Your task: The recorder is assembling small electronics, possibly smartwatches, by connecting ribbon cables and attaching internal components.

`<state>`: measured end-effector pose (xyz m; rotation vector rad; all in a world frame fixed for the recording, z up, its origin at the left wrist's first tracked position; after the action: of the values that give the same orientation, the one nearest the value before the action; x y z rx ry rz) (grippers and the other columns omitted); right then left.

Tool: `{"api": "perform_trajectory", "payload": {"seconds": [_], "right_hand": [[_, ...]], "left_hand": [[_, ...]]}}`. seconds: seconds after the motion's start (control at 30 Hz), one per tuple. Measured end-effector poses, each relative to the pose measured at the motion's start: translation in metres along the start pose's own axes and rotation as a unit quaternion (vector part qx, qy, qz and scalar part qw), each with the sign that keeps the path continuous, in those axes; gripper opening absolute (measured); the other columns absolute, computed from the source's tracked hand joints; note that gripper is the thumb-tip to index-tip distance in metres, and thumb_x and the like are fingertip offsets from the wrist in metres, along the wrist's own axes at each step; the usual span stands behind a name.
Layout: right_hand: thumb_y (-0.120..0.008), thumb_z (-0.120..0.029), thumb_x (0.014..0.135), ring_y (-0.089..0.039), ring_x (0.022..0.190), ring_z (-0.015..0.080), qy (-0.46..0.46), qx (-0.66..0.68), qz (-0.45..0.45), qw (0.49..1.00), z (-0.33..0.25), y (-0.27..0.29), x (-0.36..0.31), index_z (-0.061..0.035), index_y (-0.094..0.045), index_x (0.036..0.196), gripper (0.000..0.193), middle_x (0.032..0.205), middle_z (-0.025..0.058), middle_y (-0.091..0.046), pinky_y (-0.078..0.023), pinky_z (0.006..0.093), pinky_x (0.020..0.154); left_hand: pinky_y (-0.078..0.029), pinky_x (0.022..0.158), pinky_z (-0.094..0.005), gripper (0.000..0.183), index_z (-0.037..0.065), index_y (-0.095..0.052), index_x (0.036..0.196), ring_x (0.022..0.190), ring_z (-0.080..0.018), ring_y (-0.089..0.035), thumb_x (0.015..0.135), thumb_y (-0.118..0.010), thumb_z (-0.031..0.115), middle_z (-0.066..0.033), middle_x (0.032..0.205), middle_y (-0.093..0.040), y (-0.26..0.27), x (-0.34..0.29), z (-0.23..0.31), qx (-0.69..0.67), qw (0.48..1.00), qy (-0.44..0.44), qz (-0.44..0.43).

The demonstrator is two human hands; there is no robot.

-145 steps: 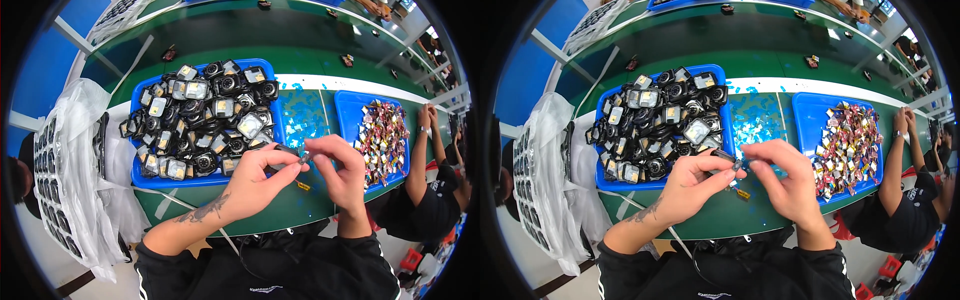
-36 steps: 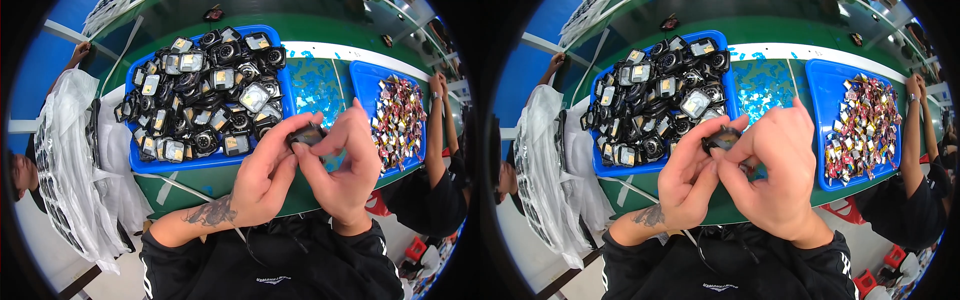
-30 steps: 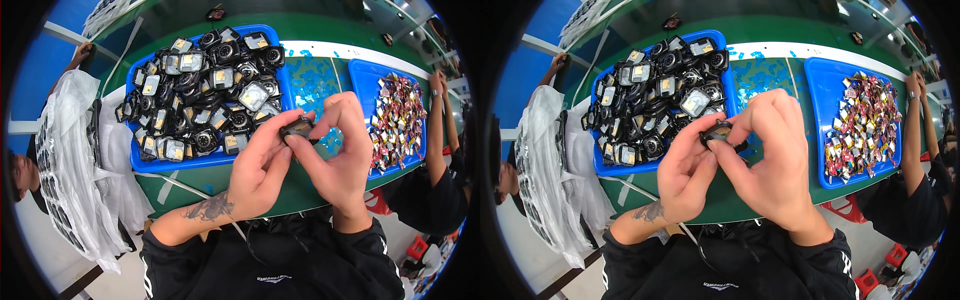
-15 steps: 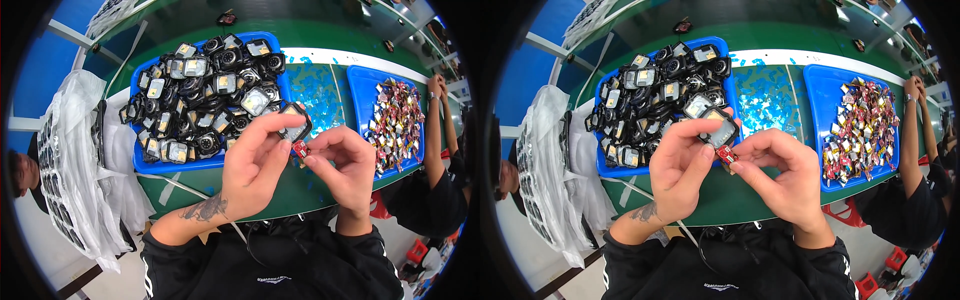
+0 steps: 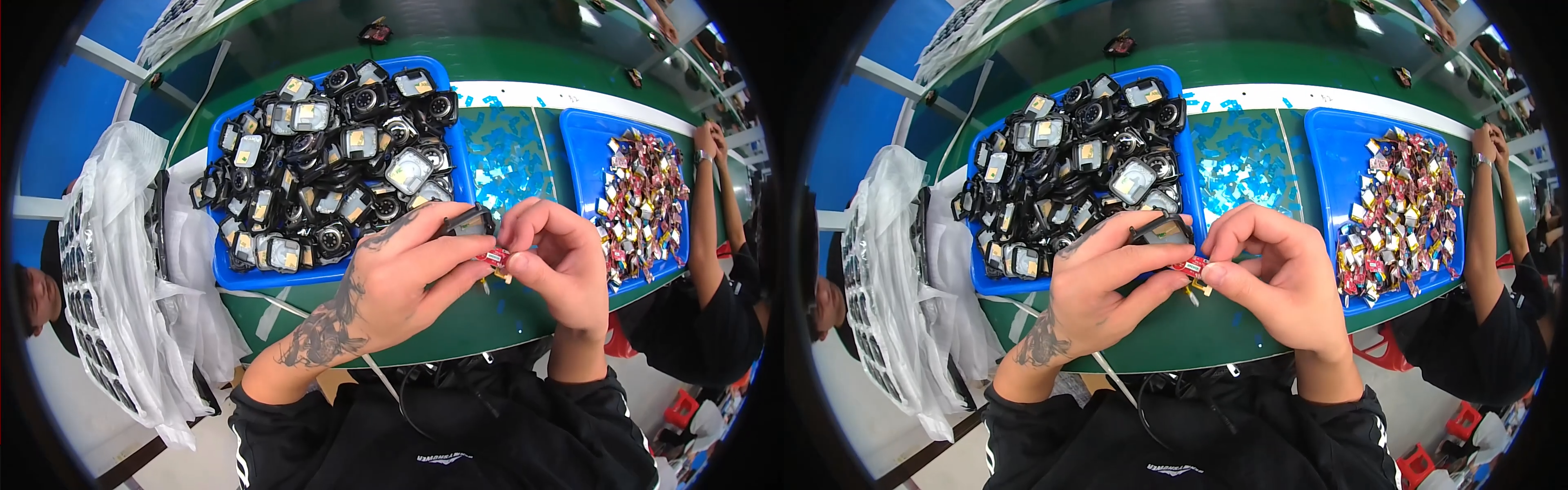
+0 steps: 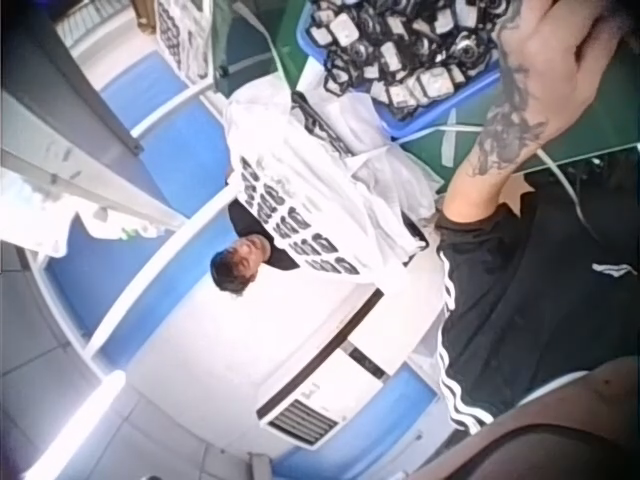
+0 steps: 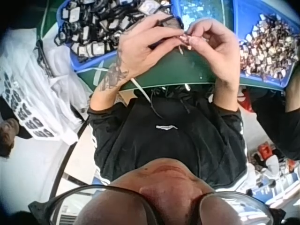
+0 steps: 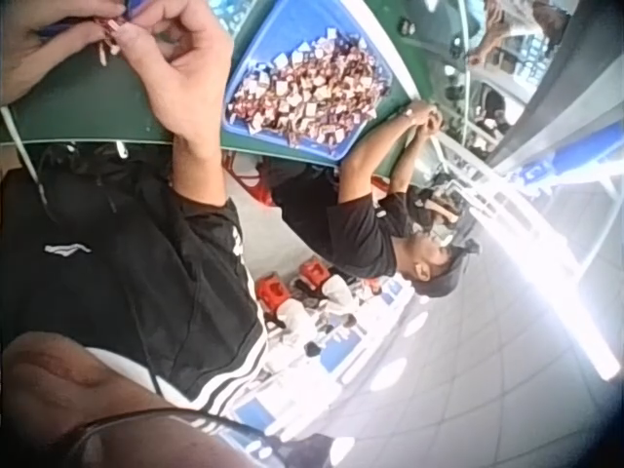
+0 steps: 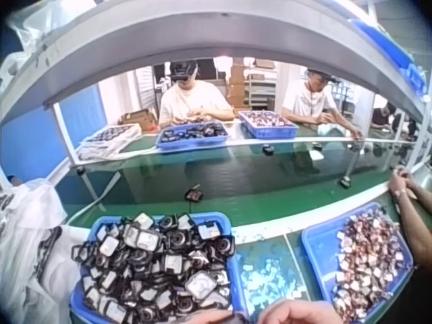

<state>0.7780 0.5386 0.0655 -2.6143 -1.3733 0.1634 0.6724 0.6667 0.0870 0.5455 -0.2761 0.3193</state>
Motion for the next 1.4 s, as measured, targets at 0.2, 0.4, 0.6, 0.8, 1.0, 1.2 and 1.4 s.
{"api": "perform_trajectory", "payload": {"seconds": [0.2, 0.4, 0.6, 0.8, 1.0, 1.2, 1.4], "right_hand": [[-0.068, -0.005, 0.088, -0.056, 0.081, 0.0079, -0.050, 0.116, -0.017, 0.992, 0.012, 0.005, -0.002, 0.0000, -0.059, 0.089, 0.011, 0.092, 0.0058, -0.061, -0.045, 0.0202, 0.069], [-0.068, 0.000, 0.086, -0.058, 0.082, 0.0085, -0.048, 0.069, 0.022, 0.996, 0.008, 0.003, -0.006, 0.0006, -0.058, 0.091, 0.011, 0.093, 0.0056, -0.061, -0.048, 0.0207, 0.071], [-0.071, 0.005, 0.082, -0.060, 0.086, 0.0089, -0.008, -0.048, 0.084, 0.995, -0.003, 0.000, -0.013, 0.0010, -0.056, 0.097, 0.021, 0.097, 0.0078, -0.062, -0.051, 0.0206, 0.071], [-0.072, 0.007, 0.081, -0.060, 0.079, 0.0076, 0.053, -0.115, 0.103, 0.987, 0.000, -0.002, -0.013, -0.0003, -0.053, 0.098, 0.026, 0.093, 0.0061, -0.062, -0.049, 0.0200, 0.067], [-0.072, 0.008, 0.081, -0.058, 0.072, 0.0067, 0.107, -0.157, 0.150, 0.970, 0.000, -0.005, -0.015, -0.0010, -0.051, 0.097, 0.028, 0.090, 0.0071, -0.062, -0.047, 0.0204, 0.067], [-0.072, 0.009, 0.080, -0.056, 0.071, 0.0061, 0.116, -0.147, 0.169, 0.968, 0.003, -0.006, -0.016, -0.0017, -0.049, 0.093, 0.029, 0.090, 0.0090, -0.062, -0.046, 0.0206, 0.068], [-0.072, 0.009, 0.080, -0.055, 0.071, 0.0056, 0.112, -0.072, 0.206, 0.970, 0.003, -0.004, -0.026, -0.0021, -0.049, 0.091, 0.027, 0.090, 0.0108, -0.063, -0.046, 0.0204, 0.069]], "left_hand": [[-0.055, 0.076, -0.0298, 0.021, 0.002, -0.073, 0.099, 0.088, -0.0225, -0.069, 0.078, -0.074, -0.002, -0.0151, 0.101, -0.069, -0.002, 0.003, 0.003, -0.033, 0.999, 0.002, -0.004], [-0.056, 0.073, -0.0261, 0.015, -0.001, -0.072, 0.096, 0.089, -0.0179, -0.069, 0.081, -0.071, -0.003, -0.0137, 0.102, -0.069, -0.005, 0.000, -0.009, -0.101, 0.987, 0.122, -0.014], [-0.057, 0.074, -0.0243, 0.019, -0.002, -0.072, 0.103, 0.095, -0.0166, -0.067, 0.085, -0.067, -0.004, -0.0144, 0.113, -0.065, -0.011, -0.004, -0.015, -0.177, 0.969, 0.171, -0.039], [-0.055, 0.087, -0.0250, 0.038, -0.007, -0.057, 0.127, 0.112, -0.0183, -0.061, 0.090, -0.053, -0.013, -0.0158, 0.131, -0.054, -0.020, -0.004, -0.013, -0.291, 0.943, 0.157, -0.034], [-0.053, 0.091, -0.0265, 0.040, -0.006, -0.054, 0.130, 0.116, -0.0184, -0.059, 0.091, -0.050, -0.014, -0.0158, 0.135, -0.053, -0.021, -0.007, -0.014, -0.279, 0.946, 0.154, -0.051], [-0.053, 0.093, -0.0287, 0.043, -0.005, -0.052, 0.132, 0.121, -0.0196, -0.056, 0.090, -0.050, -0.014, -0.0164, 0.138, -0.051, -0.023, -0.009, -0.016, -0.286, 0.944, 0.163, -0.036], [-0.049, 0.100, -0.0314, 0.046, -0.006, -0.047, 0.135, 0.123, -0.0214, -0.055, 0.090, -0.049, -0.016, -0.0189, 0.142, -0.049, -0.025, -0.010, -0.016, -0.324, 0.932, 0.159, -0.024]]}}
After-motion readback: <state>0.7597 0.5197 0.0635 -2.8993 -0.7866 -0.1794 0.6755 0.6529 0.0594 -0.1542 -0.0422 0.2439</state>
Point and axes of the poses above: each hand's wrist, its own x-axis towards the middle knuckle, its own y-axis out of the back of the hand, z = x × y, the point moved 6 cm from there along x, towards the middle knuckle
